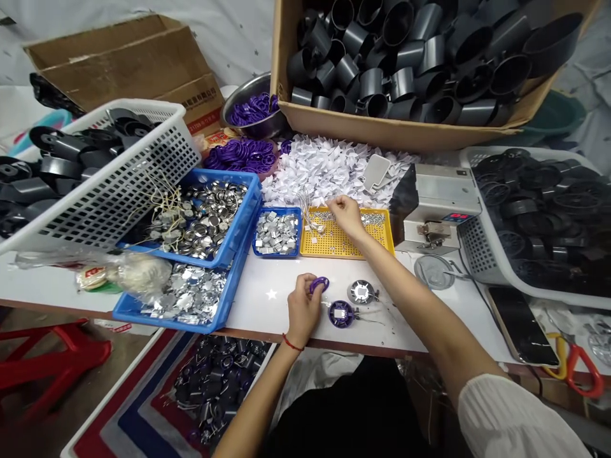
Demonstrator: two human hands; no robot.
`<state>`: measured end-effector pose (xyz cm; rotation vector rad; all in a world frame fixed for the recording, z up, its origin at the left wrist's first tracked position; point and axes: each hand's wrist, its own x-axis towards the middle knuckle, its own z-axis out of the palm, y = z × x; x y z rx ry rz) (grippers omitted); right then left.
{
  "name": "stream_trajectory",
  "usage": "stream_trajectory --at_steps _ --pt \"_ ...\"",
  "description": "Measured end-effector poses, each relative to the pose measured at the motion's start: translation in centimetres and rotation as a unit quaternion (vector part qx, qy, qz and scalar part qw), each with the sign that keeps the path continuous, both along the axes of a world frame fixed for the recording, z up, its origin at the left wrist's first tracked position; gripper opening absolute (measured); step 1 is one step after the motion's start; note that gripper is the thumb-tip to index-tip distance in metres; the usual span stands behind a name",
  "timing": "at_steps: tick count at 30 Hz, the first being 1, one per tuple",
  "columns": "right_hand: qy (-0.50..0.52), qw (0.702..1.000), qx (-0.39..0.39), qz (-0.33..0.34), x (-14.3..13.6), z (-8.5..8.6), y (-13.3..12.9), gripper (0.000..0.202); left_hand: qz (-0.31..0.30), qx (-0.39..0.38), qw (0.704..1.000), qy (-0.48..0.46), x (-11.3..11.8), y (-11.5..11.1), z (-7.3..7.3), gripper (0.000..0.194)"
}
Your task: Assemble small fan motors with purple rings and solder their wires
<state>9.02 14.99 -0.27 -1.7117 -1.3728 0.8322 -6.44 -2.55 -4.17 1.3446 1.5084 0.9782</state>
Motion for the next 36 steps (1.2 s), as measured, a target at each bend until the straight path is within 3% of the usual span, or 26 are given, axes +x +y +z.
stream_trajectory --at_steps 4,7,12,15,21,26,29,32,34,36 --pt "0.071 0.991 0.083 0.075 3.0 2.8 -1.2 0.018 0.065 -0.153 0.952 -0.257 0.3 2.5 1.2 0.042" --pt "0.092 0.988 0.086 0.091 4.1 4.7 -3.9 0.019 0.067 -0.188 0.925 -0.323 0.5 3.5 2.5 0.042" --pt "-0.044 0.983 0.103 0.144 2.3 5.5 -12.9 0.015 0.106 -0.113 0.939 -0.307 1.3 3.1 4.2 0.041" --pt "-0.1 0.982 0.124 0.097 0.6 5.0 -17.0 0.017 0.109 -0.063 0.954 -0.271 2.2 2.3 4.7 0.035" --pt "-0.12 0.973 0.198 0.012 -0.4 4.2 -18.3 0.019 0.128 -0.007 0.958 -0.256 3.6 1.0 5.5 0.035" --pt "-0.156 0.961 0.229 0.004 -1.0 4.2 -18.5 0.021 0.121 0.025 0.965 -0.232 3.8 -0.1 5.9 0.039" --pt "-0.088 0.983 0.157 0.023 -1.0 4.6 -18.3 0.02 0.071 0.039 0.97 -0.231 3.6 -0.3 5.9 0.032" --pt "0.075 0.994 -0.016 0.072 -0.1 5.2 -18.2 0.018 0.033 0.059 0.974 -0.217 3.1 0.1 6.2 0.023" --pt "0.217 0.957 -0.147 0.122 1.0 5.4 -18.4 0.032 0.048 0.081 0.977 -0.193 2.8 0.5 6.4 0.023" --pt "0.333 0.891 -0.249 0.181 2.0 5.3 -19.1 0.042 0.065 0.1 0.979 -0.167 2.5 0.9 6.6 0.025"
